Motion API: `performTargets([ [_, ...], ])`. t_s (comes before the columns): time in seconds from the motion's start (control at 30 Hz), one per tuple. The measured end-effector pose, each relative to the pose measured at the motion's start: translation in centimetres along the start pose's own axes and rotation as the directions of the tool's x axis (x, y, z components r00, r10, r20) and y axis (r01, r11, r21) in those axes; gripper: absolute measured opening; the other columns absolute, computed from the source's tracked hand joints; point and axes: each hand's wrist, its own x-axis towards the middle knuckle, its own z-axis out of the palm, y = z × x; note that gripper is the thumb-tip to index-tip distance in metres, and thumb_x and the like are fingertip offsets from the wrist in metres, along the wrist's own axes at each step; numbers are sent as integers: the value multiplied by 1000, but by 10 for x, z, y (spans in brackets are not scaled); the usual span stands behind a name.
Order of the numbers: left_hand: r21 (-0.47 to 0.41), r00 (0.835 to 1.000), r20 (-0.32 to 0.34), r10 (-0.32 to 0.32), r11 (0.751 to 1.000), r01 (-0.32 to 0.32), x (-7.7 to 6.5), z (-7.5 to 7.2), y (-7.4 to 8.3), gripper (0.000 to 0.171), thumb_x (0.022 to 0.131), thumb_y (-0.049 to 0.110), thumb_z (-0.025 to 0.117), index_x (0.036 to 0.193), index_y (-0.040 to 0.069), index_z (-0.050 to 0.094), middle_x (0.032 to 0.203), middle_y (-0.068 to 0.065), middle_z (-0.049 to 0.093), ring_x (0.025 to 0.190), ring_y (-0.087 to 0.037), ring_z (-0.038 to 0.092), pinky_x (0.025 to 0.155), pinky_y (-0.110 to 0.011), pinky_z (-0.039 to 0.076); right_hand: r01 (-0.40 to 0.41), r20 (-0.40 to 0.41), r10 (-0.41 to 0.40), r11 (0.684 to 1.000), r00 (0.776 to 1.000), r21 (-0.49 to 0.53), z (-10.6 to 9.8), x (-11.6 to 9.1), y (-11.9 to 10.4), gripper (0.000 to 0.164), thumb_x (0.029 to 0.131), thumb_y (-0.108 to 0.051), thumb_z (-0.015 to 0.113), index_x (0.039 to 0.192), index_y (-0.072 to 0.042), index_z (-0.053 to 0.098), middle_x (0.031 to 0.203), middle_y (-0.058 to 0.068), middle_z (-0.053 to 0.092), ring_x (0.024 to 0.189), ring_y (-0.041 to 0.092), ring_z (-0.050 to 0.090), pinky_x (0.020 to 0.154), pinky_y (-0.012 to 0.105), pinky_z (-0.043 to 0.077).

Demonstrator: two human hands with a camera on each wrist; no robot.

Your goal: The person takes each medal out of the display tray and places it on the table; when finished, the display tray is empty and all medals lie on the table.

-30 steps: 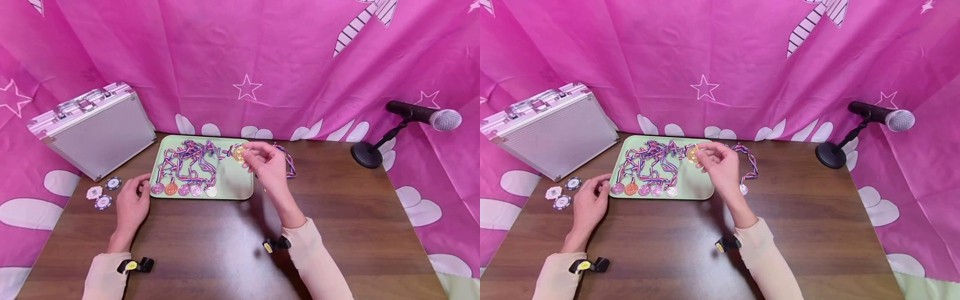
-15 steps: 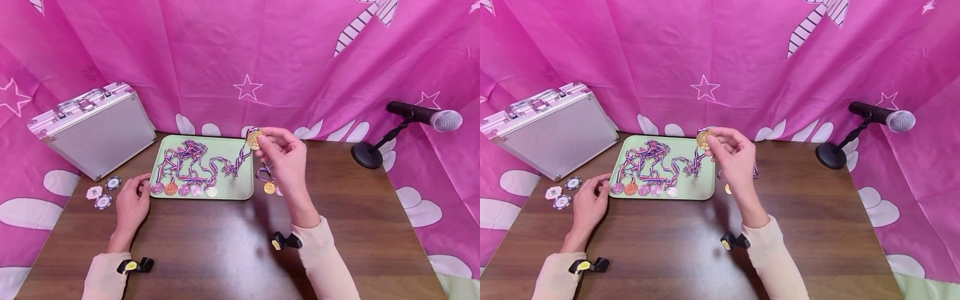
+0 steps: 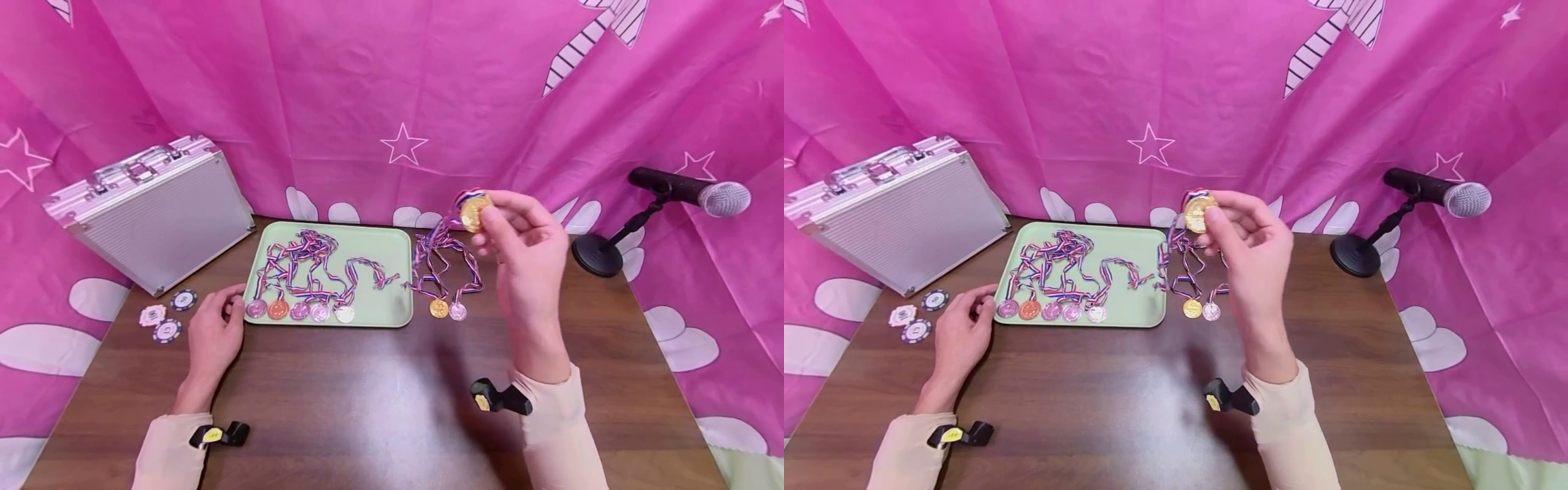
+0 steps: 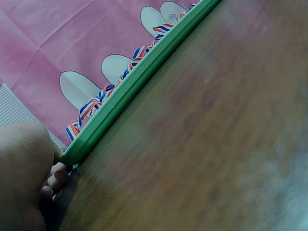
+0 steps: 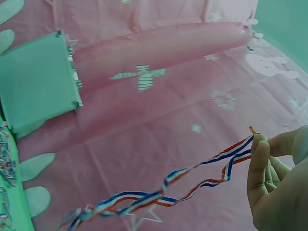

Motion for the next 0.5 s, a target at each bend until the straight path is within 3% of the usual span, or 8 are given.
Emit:
performTargets([
  [0.13,1,1000,-8,6,1000,-6,0,1,-1,33,113,15,57,138,2,74,108,-18,64,91,-26,53,77,-36,35,18,-33,-17,1000,999,16,-8,1,-15,19,97,15,68,109,6,80,83,8,77,59,13,71,56,20,56],
  [0.23,4,1000,-10,11,1000,-11,0,2,-1,33,112,15,57,138,2,74,108,-17,64,91,-26,53,77,-36,35,17,-64,-19,999,998,-38,-19,4,-20,19,96,16,68,110,9,79,83,8,78,58,13,70,55,21,56],
  [0.37,4,1000,-8,10,1000,-10,0,2,-1,33,112,14,57,138,2,74,108,-17,64,91,-27,53,77,-36,35,-7,-140,-8,994,990,-108,-39,21,-13,17,96,16,69,107,9,80,81,10,78,56,13,70,54,21,55],
  [0.5,6,1000,-3,3,1000,-3,0,2,-1,33,113,15,56,139,3,74,109,-17,63,92,-27,53,78,-36,34,-32,-196,9,993,981,-111,-59,44,0,15,98,13,70,106,6,81,80,11,77,56,14,70,54,21,55],
])
